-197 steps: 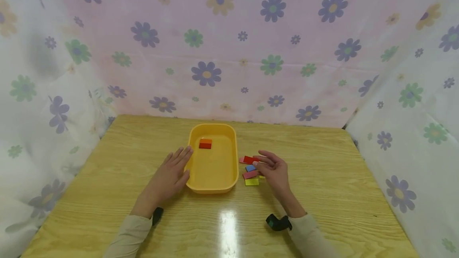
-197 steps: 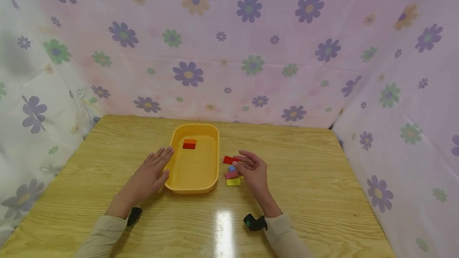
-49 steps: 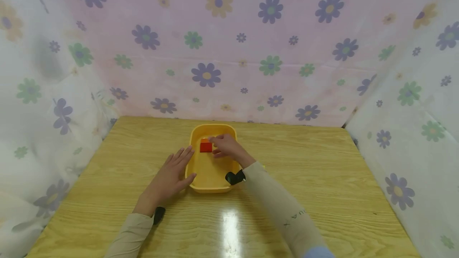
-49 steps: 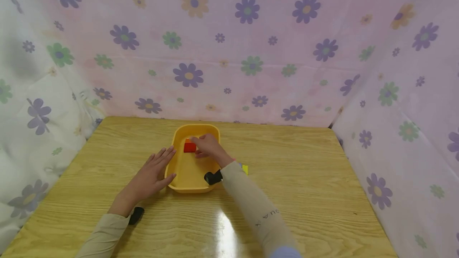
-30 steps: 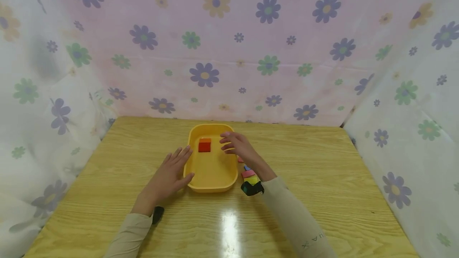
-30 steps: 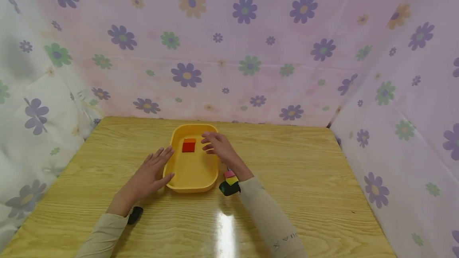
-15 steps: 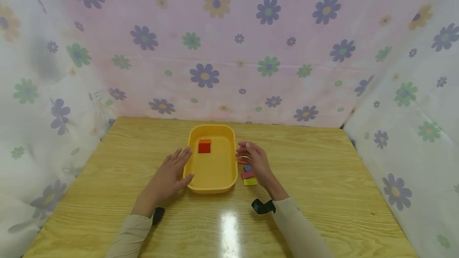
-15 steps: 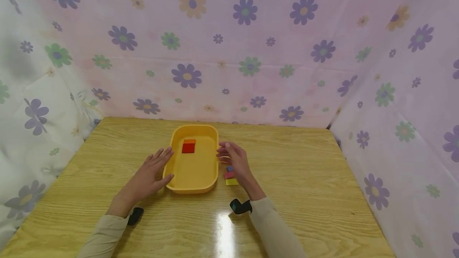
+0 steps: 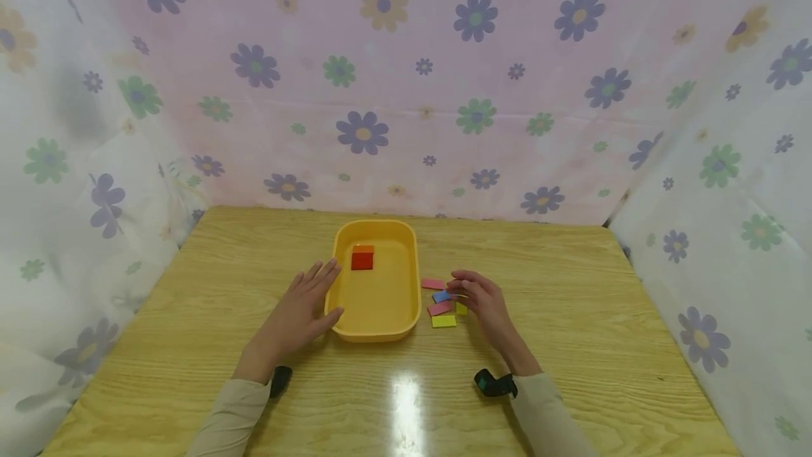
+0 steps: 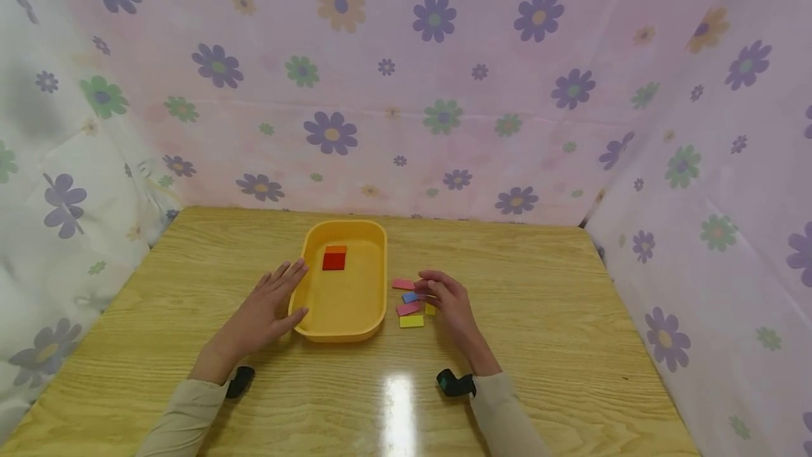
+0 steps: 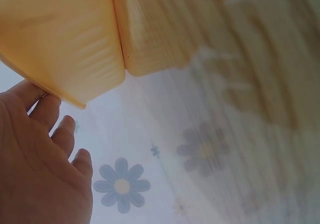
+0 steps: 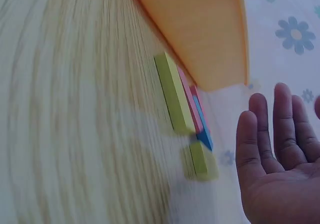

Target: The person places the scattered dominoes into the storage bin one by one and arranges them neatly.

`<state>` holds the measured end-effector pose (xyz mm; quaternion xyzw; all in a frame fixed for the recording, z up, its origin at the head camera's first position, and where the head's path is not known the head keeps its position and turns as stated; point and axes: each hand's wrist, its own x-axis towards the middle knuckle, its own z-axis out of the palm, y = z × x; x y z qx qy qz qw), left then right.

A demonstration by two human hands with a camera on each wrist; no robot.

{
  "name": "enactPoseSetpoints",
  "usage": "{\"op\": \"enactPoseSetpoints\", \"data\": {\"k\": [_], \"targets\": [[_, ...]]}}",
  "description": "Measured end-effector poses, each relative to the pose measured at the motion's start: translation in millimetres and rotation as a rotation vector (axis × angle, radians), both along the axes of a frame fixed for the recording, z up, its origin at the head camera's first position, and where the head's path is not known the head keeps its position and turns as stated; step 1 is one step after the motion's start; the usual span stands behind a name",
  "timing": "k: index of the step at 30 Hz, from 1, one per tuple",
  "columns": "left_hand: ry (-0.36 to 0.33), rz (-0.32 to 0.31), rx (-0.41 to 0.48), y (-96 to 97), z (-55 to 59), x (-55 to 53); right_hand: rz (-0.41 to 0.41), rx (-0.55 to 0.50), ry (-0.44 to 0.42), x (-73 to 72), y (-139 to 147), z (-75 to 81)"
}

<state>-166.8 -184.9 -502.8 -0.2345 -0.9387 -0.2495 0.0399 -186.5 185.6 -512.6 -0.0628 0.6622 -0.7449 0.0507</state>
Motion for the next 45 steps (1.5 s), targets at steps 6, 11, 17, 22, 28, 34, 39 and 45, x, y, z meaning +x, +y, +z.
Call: {"op": "enactPoseSetpoints", "data": {"k": [6,11,17,22,28,34,39,45], "targets": [[0.007,0.0,0.002,0.8,1.1,0.3,0.016,0.177,0.06,-2.1,21.2,-6.3],[0.044,-0.007,0.006,1.3,1.1,0.7,0.037,0.313,0.125,-7.6,30.3,-11.8],[0.046,-0.004,0.005,1.2,1.3,0.7,0.093,0.362,0.205,-12.4,34.9,-14.3],[0.018,-0.002,-0.002,0.8,0.6,0.2,0.163,0.472,0.257,-16.3,37.1,-13.7],[0.006,-0.001,-0.003,0.3,0.9,0.6,0.263,0.611,0.3,-18.6,38.6,-11.5],[0.038,-0.005,0.0,0.4,2.0,0.0,0.299,0.743,0.402,-19.8,39.5,-11.4],[0.036,-0.003,-0.002,0.4,2.0,0.0,0.309,0.789,0.456,-18.7,40.1,-8.6],[0.004,-0.002,-0.008,-0.5,1.0,-0.5,0.308,0.824,0.433,-17.1,43.0,-4.8]]}}
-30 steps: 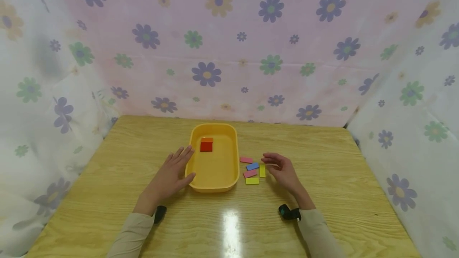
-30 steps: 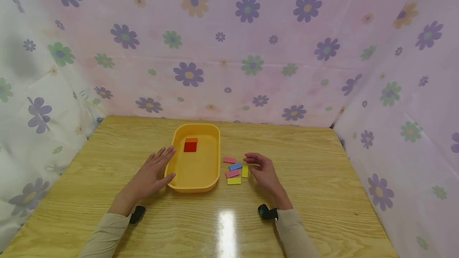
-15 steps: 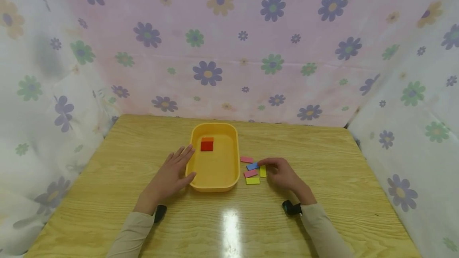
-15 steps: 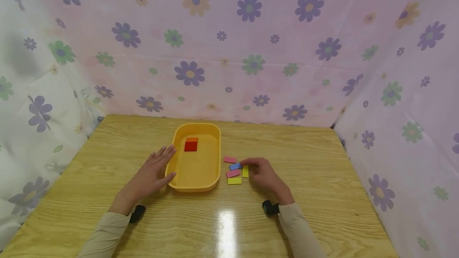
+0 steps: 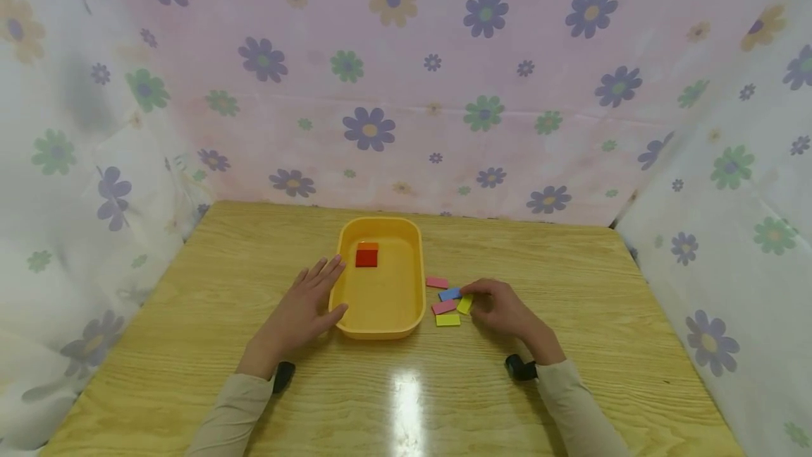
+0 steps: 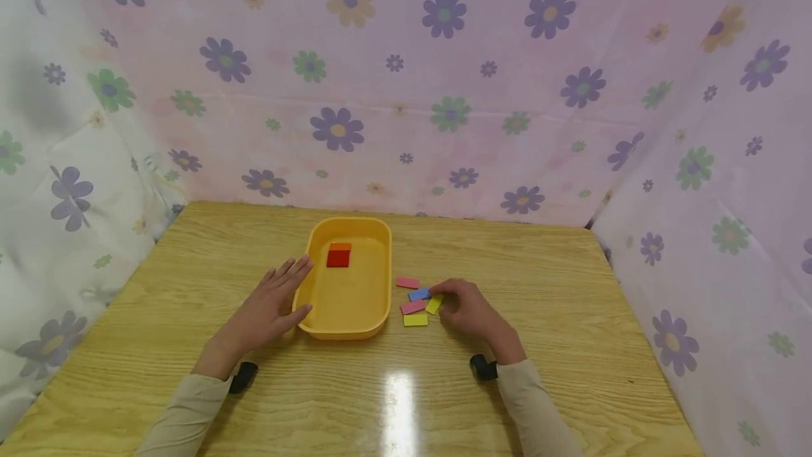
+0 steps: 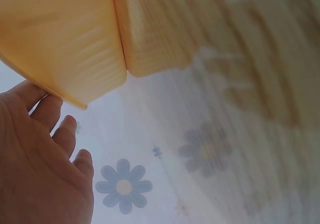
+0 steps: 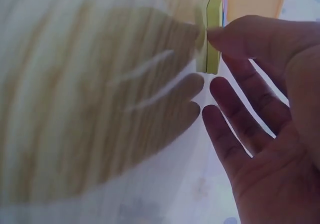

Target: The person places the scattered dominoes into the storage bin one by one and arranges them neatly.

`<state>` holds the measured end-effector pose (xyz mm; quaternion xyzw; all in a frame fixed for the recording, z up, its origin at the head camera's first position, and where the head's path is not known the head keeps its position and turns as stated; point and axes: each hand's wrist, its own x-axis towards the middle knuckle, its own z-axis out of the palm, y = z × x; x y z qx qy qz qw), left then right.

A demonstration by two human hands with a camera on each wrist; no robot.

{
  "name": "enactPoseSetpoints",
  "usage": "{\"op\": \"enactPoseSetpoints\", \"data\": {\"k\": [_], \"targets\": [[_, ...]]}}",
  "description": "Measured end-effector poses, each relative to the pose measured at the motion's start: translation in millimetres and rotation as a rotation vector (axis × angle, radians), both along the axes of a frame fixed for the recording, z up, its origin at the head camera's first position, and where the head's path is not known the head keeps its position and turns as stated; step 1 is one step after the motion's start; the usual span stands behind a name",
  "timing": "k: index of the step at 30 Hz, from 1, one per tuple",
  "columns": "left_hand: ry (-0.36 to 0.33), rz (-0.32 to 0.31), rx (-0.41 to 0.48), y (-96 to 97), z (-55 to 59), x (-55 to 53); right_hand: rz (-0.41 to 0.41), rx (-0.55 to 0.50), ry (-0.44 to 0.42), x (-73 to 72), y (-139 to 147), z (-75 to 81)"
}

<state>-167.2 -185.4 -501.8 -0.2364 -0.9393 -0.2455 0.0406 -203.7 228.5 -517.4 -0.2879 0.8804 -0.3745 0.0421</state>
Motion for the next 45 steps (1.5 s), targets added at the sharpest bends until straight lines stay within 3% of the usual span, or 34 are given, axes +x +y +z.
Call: {"op": "enactPoseSetpoints", "data": {"k": [4,11,20,32,45], "targets": [[-0.005,-0.001,0.001,0.3,0.0,-0.8,-0.009,-0.006,-0.049,-2.0,3.0,-0.8],[0.011,-0.004,0.022,0.8,0.1,-0.8,0.042,-0.049,-0.124,-5.5,7.7,0.1],[0.007,-0.006,0.009,0.0,0.3,-0.6,-0.006,0.008,-0.123,-5.8,14.1,-2.2],[-0.014,0.001,0.01,-0.3,0.5,-0.5,-0.007,0.038,-0.083,-5.5,14.1,-1.4],[-0.007,-0.003,0.019,-0.5,-0.8,-1.2,-0.108,0.048,-0.077,4.1,17.0,0.7]]}}
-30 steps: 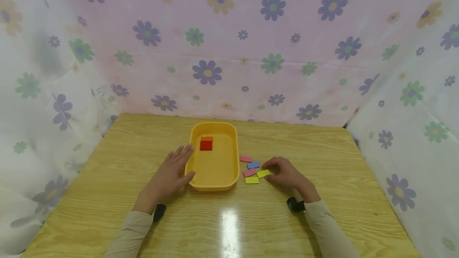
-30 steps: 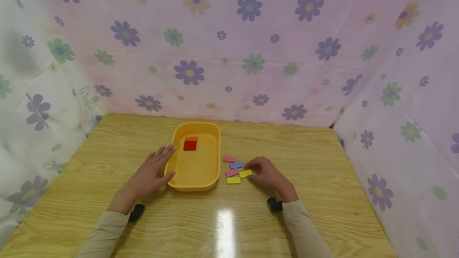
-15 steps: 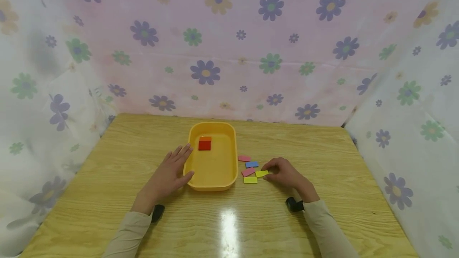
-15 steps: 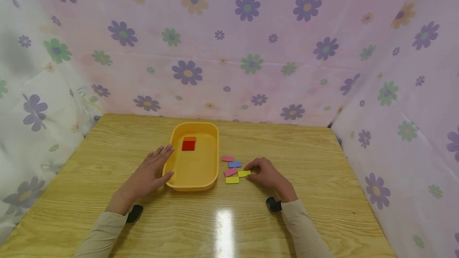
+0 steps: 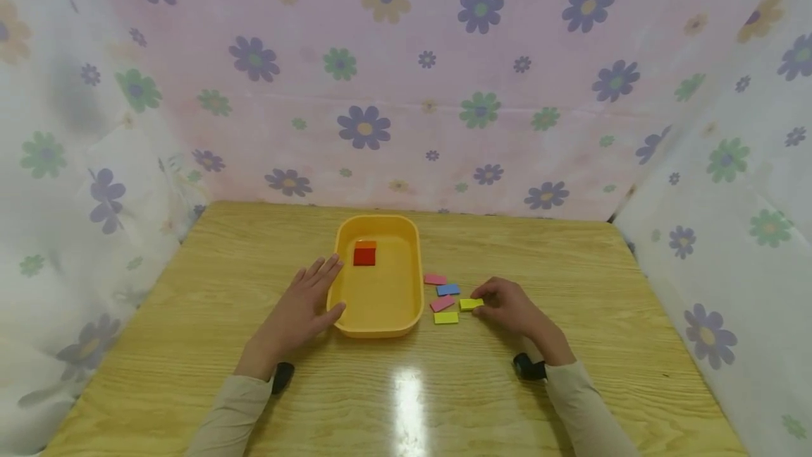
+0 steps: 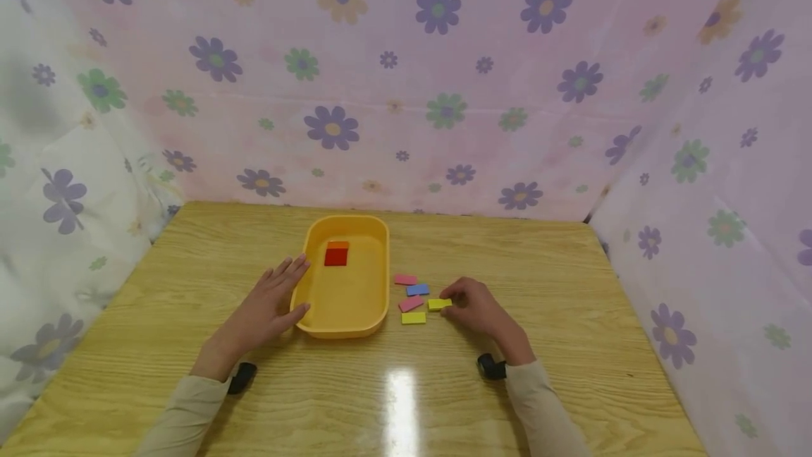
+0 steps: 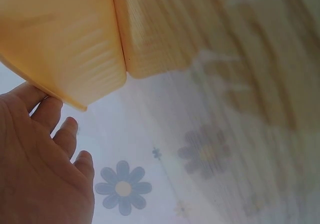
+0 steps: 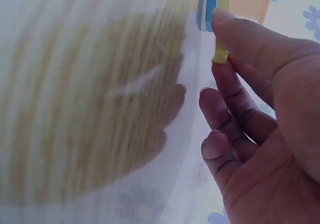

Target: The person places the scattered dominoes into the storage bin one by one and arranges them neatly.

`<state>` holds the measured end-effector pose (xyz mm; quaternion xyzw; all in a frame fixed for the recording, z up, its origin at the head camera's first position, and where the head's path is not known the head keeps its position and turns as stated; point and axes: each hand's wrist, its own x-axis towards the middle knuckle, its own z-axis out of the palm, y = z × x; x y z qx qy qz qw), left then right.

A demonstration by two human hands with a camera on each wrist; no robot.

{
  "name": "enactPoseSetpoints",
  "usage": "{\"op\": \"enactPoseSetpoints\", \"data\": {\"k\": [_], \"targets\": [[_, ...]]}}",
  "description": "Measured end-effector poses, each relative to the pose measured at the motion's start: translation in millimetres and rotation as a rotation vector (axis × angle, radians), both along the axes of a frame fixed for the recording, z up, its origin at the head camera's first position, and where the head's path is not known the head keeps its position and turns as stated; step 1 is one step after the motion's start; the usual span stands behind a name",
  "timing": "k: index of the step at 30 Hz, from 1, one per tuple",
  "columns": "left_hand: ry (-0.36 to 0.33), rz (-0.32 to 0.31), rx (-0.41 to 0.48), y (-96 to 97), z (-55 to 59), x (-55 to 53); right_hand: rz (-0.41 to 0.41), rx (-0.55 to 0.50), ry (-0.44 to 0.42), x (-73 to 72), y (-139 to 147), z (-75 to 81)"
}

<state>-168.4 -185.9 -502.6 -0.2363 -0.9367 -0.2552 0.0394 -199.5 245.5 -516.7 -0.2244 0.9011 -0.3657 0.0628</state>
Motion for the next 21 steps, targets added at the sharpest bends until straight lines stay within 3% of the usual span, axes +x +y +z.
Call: {"op": "enactPoseSetpoints", "data": {"k": [8,16,21], "targets": [[-0.001,0.004,0.001,0.0,-0.3,-0.6,-0.105,-0.085,-0.007,10.4,-2.8,1.2],[0.027,0.006,-0.011,-0.6,0.0,-0.3,-0.15,-0.296,-0.121,19.5,-7.9,0.3],[0.031,0.008,-0.011,0.2,-2.3,0.4,-0.267,-0.395,-0.128,28.3,-15.7,1.4]]}}
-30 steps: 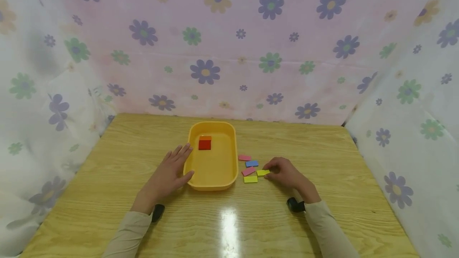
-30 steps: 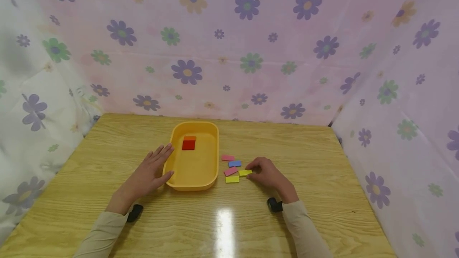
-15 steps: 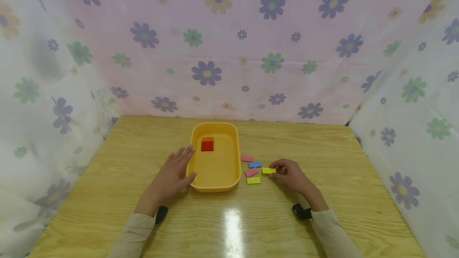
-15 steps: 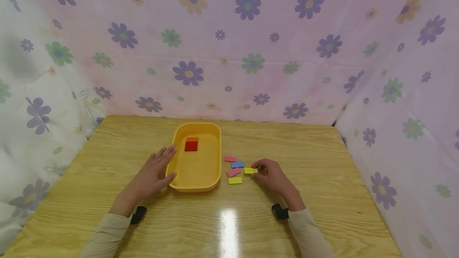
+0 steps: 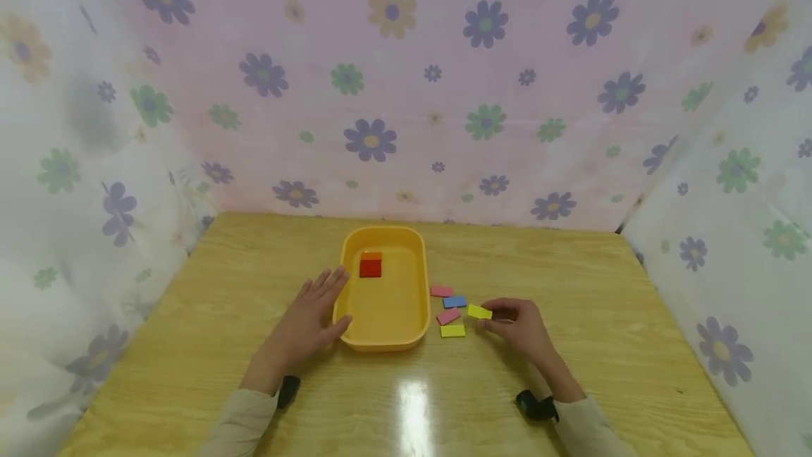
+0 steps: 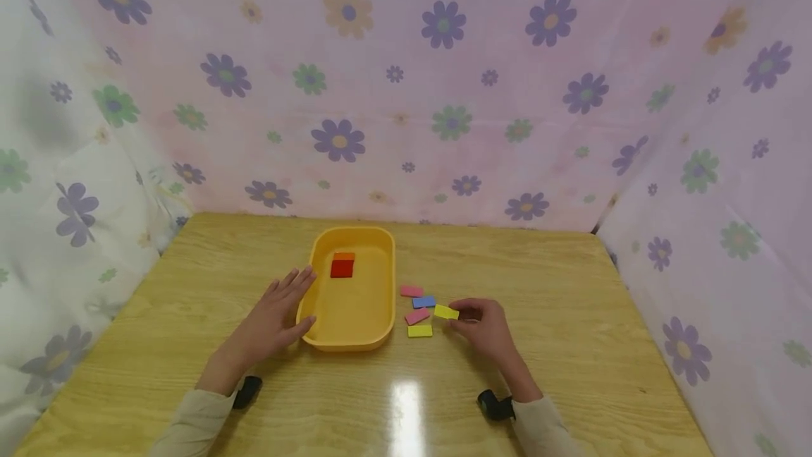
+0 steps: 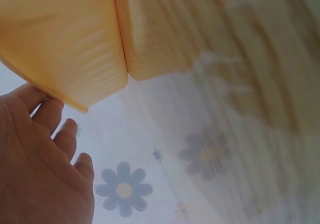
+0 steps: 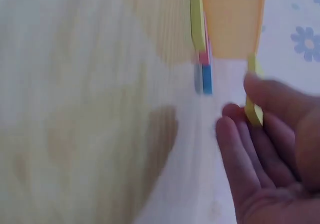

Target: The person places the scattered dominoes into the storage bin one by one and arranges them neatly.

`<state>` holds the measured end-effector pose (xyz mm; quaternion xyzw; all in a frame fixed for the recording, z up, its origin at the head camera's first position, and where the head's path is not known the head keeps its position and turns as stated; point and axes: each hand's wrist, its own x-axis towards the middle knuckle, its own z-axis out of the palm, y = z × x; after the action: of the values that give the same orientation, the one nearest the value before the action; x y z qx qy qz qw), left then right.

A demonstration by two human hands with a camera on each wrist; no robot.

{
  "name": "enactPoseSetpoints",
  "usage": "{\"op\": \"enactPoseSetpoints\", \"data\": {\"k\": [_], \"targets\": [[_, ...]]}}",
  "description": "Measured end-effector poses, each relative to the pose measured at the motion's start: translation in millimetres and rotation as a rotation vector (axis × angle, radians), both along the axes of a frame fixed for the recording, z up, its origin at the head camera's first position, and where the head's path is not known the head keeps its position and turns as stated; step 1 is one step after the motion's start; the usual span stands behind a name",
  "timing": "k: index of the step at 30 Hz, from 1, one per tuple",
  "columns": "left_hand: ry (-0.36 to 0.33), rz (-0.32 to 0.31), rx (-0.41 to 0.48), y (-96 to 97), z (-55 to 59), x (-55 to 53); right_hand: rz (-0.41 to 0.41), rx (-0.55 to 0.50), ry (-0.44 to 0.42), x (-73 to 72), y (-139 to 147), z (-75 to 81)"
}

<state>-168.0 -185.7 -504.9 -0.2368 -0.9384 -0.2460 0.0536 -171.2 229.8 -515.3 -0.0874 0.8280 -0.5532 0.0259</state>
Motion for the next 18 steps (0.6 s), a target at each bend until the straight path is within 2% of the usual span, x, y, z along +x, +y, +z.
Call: {"op": "enactPoseSetpoints", "data": {"k": [4,8,18], "targets": [[0.007,0.006,0.001,1.1,-0.6,1.8,-0.109,-0.067,-0.02,7.2,-5.6,-1.9],[0.01,0.008,-0.013,1.2,0.4,4.3,-0.17,-0.098,-0.057,10.7,-7.5,-6.7],[0.02,0.014,-0.007,2.4,0.5,4.6,-0.204,-0.235,-0.15,10.1,-9.9,-4.9]]}}
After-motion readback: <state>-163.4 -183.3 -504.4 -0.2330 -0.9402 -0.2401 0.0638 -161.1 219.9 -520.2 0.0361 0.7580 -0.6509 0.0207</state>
